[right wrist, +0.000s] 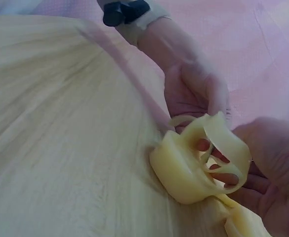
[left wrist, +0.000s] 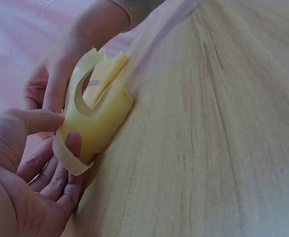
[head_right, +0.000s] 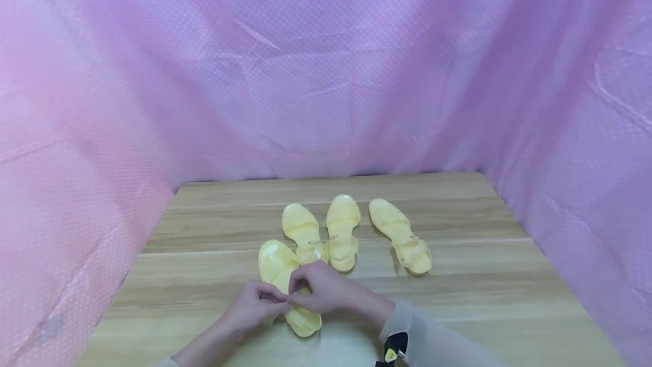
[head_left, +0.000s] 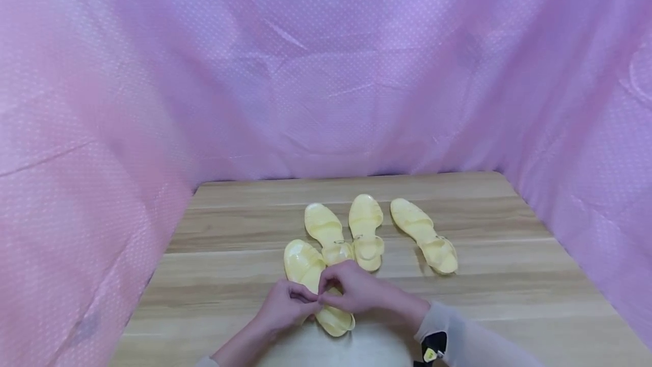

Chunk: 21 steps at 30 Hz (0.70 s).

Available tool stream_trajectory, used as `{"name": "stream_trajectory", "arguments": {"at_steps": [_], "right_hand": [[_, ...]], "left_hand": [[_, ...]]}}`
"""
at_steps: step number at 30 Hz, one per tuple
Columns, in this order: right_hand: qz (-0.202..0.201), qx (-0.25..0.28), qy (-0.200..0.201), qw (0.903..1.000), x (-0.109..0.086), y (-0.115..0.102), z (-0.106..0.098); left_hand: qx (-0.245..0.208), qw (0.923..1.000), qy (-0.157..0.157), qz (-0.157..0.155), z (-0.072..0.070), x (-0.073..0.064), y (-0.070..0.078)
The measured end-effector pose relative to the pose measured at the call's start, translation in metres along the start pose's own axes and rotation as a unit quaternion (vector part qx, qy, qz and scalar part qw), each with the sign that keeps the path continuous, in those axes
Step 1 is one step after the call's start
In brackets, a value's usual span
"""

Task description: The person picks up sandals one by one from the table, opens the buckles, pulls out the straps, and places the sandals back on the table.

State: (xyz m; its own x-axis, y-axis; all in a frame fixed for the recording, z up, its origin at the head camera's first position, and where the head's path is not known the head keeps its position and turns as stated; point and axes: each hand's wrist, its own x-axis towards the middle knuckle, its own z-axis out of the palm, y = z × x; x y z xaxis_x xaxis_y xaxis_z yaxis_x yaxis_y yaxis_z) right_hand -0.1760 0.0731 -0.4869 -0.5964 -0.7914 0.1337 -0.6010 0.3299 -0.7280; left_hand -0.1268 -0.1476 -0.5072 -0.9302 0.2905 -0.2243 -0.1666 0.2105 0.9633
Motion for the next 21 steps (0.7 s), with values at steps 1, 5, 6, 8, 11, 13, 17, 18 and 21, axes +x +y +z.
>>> {"name": "stream_trajectory", "arguments": {"at_steps": [1,5,6,8,11,13,17,18,21], "right_hand": [[0.005,0.003,0.001,1.0,0.0007,-0.0013,0.0007],[0.029,0.012,0.003,0.9995,0.0011,-0.0039,0.0013],[0.033,0.014,0.0,0.9994,0.0007,-0.004,0.0011],[0.04,0.019,-0.004,0.999,-0.0003,-0.0033,0.0009],[0.044,0.032,-0.007,0.9985,-0.0018,-0.0021,0.0002],[0.041,0.035,-0.007,0.9985,-0.0018,-0.0013,-0.0002],[0.03,0.022,-0.001,0.9993,-0.0001,-0.0003,0.0001],[0.026,0.018,0.002,0.9995,0.0004,0.0,0.0008],[0.018,0.014,0.009,0.9997,0.0004,0.0009,0.0025]], "left_hand": [[0.0,1.0,0.0,0.0,-0.0005,-0.001,-0.0001],[-0.006,1.0,0.002,-0.002,0.0,-0.0024,-0.0003],[-0.008,1.0,0.003,-0.002,0.0006,-0.0024,-0.0007],[-0.012,0.9999,0.004,-0.005,0.0013,-0.0015,-0.0011],[-0.017,0.9998,0.003,-0.007,0.0013,-0.0004,-0.0023],[-0.018,0.9998,0.001,-0.008,0.0006,0.0003,-0.0028],[-0.013,0.9999,-0.005,-0.009,-0.0022,0.0009,-0.0019],[-0.011,0.9999,-0.006,-0.008,-0.0027,0.001,-0.0018],[-0.007,0.9999,-0.01,-0.009,-0.0032,0.0013,-0.0017]]}}
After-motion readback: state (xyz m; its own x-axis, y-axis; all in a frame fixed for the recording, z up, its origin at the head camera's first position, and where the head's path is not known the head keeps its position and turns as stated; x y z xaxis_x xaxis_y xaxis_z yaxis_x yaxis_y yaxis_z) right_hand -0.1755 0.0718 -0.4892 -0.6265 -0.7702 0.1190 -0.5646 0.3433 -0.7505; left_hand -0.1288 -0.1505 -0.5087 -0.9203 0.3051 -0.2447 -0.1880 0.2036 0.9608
